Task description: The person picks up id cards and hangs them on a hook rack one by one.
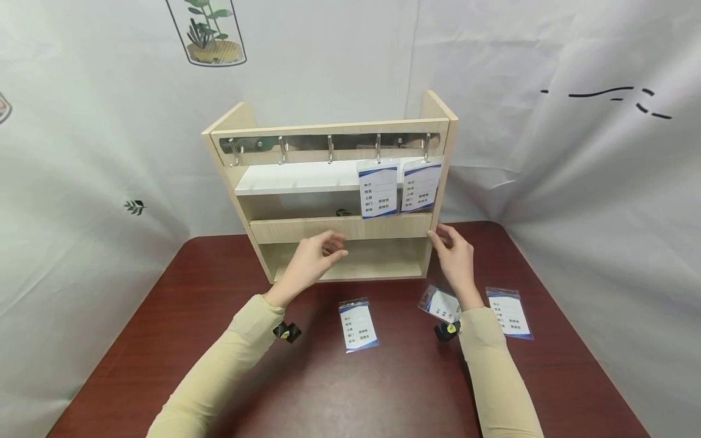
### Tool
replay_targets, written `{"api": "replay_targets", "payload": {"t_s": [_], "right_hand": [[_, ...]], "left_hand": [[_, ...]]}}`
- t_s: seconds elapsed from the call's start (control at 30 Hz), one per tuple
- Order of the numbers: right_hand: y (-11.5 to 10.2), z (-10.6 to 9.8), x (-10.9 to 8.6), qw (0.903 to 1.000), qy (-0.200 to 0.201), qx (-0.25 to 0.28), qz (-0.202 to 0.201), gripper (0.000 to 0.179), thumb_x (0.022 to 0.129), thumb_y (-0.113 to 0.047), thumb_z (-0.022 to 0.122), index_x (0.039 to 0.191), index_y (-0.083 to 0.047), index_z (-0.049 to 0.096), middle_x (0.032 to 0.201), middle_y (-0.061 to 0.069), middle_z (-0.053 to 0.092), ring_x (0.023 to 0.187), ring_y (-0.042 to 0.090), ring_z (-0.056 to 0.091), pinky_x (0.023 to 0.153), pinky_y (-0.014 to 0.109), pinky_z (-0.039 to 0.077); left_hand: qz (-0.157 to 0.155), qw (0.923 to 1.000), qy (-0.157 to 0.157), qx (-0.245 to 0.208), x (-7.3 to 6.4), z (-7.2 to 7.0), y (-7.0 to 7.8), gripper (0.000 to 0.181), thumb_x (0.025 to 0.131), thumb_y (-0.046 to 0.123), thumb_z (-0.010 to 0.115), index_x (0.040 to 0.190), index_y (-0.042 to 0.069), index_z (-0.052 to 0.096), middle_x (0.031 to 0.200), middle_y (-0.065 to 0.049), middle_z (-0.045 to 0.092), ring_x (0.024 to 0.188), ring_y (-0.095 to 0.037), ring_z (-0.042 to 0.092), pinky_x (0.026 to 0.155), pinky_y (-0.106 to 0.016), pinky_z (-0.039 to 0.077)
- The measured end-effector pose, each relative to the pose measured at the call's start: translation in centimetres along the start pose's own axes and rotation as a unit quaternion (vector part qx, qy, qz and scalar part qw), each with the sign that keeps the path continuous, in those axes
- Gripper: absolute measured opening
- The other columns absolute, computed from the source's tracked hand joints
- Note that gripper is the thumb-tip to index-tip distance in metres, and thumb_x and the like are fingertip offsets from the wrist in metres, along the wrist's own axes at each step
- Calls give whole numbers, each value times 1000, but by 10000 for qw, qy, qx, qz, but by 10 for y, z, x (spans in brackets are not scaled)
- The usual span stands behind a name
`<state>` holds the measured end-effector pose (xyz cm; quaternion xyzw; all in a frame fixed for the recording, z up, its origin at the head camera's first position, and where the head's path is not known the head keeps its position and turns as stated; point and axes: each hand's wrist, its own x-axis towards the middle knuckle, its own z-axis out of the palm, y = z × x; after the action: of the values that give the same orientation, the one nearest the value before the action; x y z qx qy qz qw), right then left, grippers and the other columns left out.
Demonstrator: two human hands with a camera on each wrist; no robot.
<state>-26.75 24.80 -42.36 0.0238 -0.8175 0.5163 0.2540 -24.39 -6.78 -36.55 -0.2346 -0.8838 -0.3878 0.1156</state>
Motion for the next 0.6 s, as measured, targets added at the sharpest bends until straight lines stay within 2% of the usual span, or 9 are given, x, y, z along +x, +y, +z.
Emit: {"api": "replay_targets", "payload": {"t_s": [0.27, 0.6], "right_hand": [[0, 0, 0, 10000, 41, -3, -31, 45, 98, -34, 67, 127, 1, 65, 114, 20, 71, 81, -14, 60, 74, 8, 49], [0, 0, 0, 9999, 25, -98, 17, 47, 99, -36, 66, 128, 0, 64, 115, 20, 71, 79, -14, 59, 73, 7, 48]], "left_hand": [[63, 9991, -303, 296, -12, 11, -8, 26, 91, 9, 75, 115, 2, 69, 103, -12, 73, 84, -21, 72, 75, -34, 57], [72, 9946, -779, 685, -26, 30, -25, 26, 90, 8, 74, 115, 2, 69, 104, -10, 73, 82, -20, 71, 75, -34, 57]]}}
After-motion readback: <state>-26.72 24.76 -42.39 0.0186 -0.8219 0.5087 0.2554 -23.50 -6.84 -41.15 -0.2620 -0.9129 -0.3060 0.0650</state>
